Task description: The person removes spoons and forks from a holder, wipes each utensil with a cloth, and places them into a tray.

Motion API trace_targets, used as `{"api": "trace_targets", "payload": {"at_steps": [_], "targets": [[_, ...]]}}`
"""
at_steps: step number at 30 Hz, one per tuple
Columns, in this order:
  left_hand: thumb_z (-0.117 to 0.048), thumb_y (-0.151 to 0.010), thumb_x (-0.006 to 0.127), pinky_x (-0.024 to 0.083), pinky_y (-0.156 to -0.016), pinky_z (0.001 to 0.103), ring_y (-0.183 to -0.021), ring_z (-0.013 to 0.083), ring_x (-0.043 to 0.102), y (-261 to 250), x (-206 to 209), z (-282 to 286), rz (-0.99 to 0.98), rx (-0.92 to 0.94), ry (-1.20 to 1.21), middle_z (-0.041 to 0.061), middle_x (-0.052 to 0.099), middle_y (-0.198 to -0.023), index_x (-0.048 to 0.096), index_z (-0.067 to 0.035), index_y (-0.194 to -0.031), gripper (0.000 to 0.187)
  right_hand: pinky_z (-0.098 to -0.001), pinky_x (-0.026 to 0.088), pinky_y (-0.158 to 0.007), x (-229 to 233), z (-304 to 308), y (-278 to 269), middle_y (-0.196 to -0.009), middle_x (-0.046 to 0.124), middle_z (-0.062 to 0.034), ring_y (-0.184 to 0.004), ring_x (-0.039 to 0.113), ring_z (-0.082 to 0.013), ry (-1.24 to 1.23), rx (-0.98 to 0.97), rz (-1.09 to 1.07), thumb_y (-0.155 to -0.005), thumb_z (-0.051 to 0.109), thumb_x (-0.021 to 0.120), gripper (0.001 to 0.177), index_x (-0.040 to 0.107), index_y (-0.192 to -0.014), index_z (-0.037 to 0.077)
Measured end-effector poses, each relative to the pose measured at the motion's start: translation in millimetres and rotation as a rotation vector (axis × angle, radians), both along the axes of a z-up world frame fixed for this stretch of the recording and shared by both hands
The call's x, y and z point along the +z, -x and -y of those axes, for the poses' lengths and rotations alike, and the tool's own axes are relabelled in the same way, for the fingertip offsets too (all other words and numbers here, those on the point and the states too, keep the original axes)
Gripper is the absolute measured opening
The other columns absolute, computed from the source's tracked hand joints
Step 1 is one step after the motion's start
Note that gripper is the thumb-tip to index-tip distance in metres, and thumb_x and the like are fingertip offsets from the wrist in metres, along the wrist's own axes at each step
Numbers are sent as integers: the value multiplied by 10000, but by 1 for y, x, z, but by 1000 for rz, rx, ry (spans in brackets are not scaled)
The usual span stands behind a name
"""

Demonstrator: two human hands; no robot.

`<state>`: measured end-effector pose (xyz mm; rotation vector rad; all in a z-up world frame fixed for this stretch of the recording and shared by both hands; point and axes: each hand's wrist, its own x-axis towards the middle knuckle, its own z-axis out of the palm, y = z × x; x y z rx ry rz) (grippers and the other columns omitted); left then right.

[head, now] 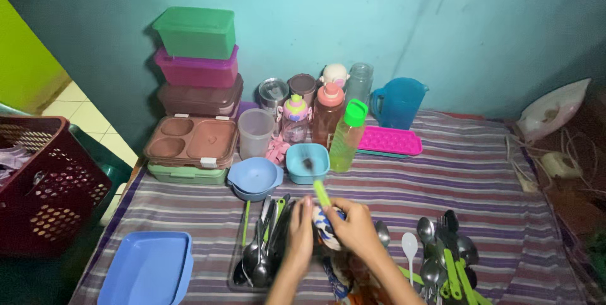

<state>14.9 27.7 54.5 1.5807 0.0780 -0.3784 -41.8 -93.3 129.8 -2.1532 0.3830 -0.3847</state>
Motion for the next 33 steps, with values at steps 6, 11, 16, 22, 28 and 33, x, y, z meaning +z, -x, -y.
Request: {"api": "trace_targets", "payload": {"at_steps": [6, 11, 16, 22, 28, 33], "targets": [[-255, -1051, 538, 527, -768, 284, -841, 134, 654, -23, -2, 12, 81, -93, 446, 76, 709, -971, 671, 34, -1131, 328, -297, 533, -659, -33, -5, 9, -789, 755, -48, -721, 609, -66, -366, 134, -8, -948, 220, 649, 266, 767, -1057, 7], [-310, -1132, 451, 432, -543, 290, -573, 106, 403, -58, -20, -25, -183, 5, 1064, -16, 483, -759, 529, -94, -1046, 246, -289, 530, -678, -65, 23, 33, -825, 749, -53, -736, 622, -93, -397, 218, -281, -977, 242, 660, 269, 784, -1028, 9], [-497, -1053, 390, 370, -544, 294, -664, 135, 417, -16, -3, -19, -484, -28, 653, -18, 511, -842, 508, -258, -1235, 322, -295, 542, -740, -30, 25, 3, -939, 781, -75, -802, 677, -141, -762, -9, 149, -998, 239, 605, 280, 769, -1115, 45], [-443, -1056, 293, 482, -1019, 419, -1241, 282, 581, -9, -5, 17, -454, -89, 882, 100, 658, -1329, 533, -118, -1346, 498, -379, 525, -841, 6, -50, 1, -990, 691, -154, -935, 665, -320, 228, -78, 430, -836, 29, 712, 169, 737, -1001, 5], [-397, -1062, 266, 363, -1117, 391, -1382, 155, 518, -20, -14, -2, -344, -106, 829, 96, 615, -1506, 566, -134, -1282, 455, -367, 552, -742, -6, -53, 34, -851, 659, -141, -797, 693, -304, 50, 8, 245, -744, -26, 722, 257, 796, -983, 31], [-342, -1122, 388, 343, -1167, 516, -1344, 359, 479, 16, -25, 26, -421, -96, 844, 223, 590, -1439, 558, -91, -1252, 330, -366, 545, -753, -6, -28, 16, -888, 697, -138, -829, 689, -292, 54, -93, 331, -781, -32, 680, 222, 774, -977, 11]]}}
